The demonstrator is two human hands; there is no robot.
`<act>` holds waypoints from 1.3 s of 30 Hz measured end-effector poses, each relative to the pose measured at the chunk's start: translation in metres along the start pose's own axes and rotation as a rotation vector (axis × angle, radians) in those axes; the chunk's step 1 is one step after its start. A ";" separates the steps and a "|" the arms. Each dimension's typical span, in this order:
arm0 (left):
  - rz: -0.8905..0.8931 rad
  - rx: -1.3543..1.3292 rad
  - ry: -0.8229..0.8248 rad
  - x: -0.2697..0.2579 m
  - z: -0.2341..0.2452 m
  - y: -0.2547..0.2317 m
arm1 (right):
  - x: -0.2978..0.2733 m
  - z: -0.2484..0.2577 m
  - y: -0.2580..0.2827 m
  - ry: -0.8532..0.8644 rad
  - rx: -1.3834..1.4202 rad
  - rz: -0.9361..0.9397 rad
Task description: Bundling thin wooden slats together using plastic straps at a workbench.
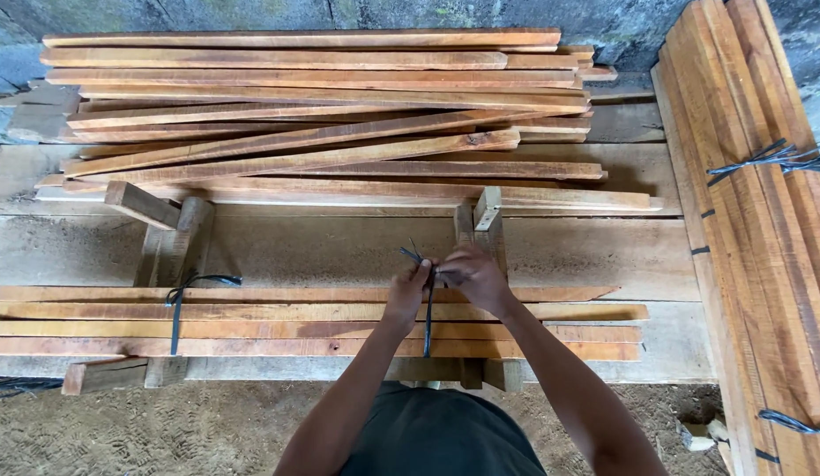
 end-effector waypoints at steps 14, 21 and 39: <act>-0.170 0.119 0.081 -0.036 -0.020 -0.047 | -0.017 -0.014 -0.041 -0.172 0.458 -0.789; -0.271 0.218 -0.034 -0.067 -0.041 -0.094 | -0.014 -0.027 -0.056 -0.167 0.489 -0.792; -0.118 0.124 0.152 -0.050 -0.006 -0.061 | -0.020 -0.024 -0.044 -0.190 0.579 -0.808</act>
Point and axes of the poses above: each hand's wrist, its own x-axis towards the middle knuckle, its own z-axis out of the back of the hand, y = z × x, the point moved 3 cm from there along x, towards the middle knuckle, and after that the axes turned 2 degrees about -x, right-handed, at the moved point
